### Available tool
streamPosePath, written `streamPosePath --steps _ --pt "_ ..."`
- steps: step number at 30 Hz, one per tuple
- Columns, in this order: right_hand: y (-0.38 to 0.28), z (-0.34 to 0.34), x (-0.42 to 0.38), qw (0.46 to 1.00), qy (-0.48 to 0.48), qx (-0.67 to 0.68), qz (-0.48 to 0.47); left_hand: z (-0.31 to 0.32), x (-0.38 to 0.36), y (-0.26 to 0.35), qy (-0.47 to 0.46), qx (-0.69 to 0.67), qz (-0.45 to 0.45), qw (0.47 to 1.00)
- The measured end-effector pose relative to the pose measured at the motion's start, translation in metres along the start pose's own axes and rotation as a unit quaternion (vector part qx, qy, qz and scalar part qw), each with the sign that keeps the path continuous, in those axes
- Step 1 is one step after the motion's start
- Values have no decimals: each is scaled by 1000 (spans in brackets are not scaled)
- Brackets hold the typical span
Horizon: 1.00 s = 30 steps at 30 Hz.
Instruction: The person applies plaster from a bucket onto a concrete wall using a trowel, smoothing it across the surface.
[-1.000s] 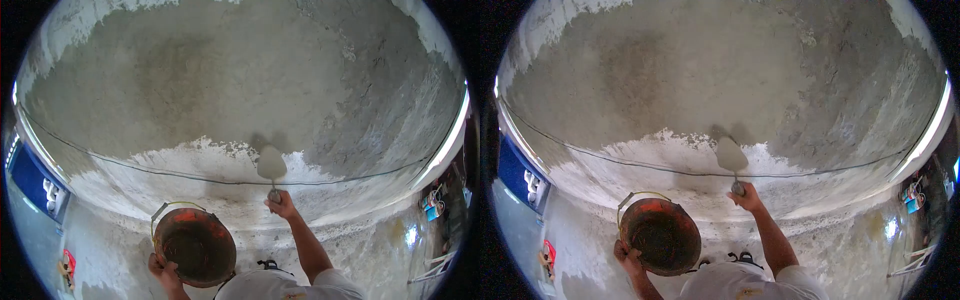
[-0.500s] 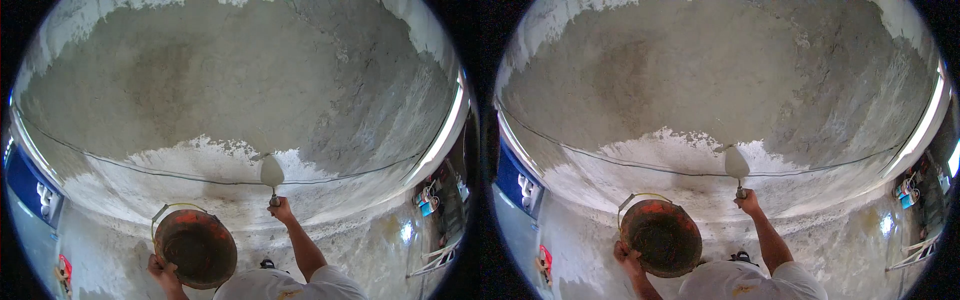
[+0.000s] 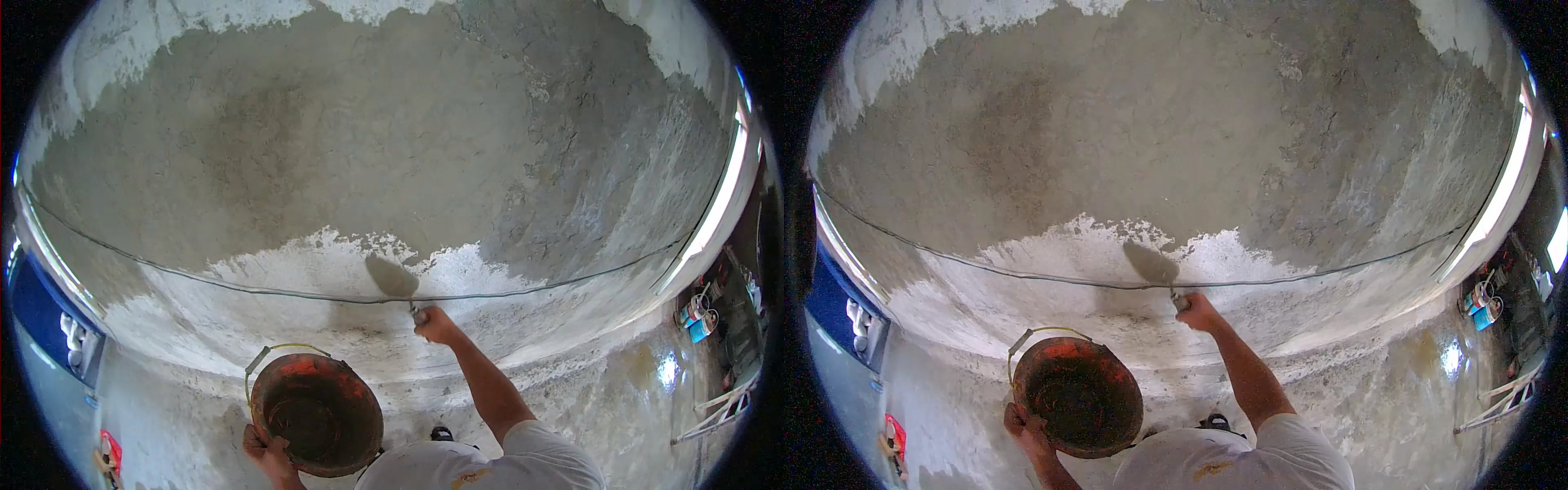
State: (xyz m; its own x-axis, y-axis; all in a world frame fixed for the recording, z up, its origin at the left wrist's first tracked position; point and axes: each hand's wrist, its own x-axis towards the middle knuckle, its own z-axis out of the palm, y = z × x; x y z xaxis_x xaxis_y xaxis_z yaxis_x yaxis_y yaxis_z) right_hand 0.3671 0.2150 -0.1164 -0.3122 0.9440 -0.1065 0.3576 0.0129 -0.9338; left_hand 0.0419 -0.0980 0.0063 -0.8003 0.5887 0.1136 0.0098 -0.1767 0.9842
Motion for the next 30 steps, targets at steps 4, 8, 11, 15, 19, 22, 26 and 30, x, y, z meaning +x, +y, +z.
streamPosePath --steps 4,8,11,15,19,22,26,30 --pt "-2 6 -24 999 16 -27 11 -8 3 -15 -14 47 27 998" --pt "-29 -3 -17 984 106 87 -115 -1 -2 -3 10 16 -12 1000" --pt "-35 -15 0 986 86 114 -83 -10 1 -17 8 2 4 1000" --pt "-4 -8 -2 1000 2 -16 -16 -7 -8 0 -21 7 8 1000" --pt "33 10 -17 993 59 -90 -54 -4 -12 3 9 -25 -6 1000" --pt "24 11 -28 992 86 69 -56 3 -18 5 141 -63 7 988" --pt "-48 -16 -28 970 76 228 -46 -5 -16 15 -19 40 6 999" --pt "-12 -20 1 984 41 170 -29 0 -21 14 -16 -14 23 1000"
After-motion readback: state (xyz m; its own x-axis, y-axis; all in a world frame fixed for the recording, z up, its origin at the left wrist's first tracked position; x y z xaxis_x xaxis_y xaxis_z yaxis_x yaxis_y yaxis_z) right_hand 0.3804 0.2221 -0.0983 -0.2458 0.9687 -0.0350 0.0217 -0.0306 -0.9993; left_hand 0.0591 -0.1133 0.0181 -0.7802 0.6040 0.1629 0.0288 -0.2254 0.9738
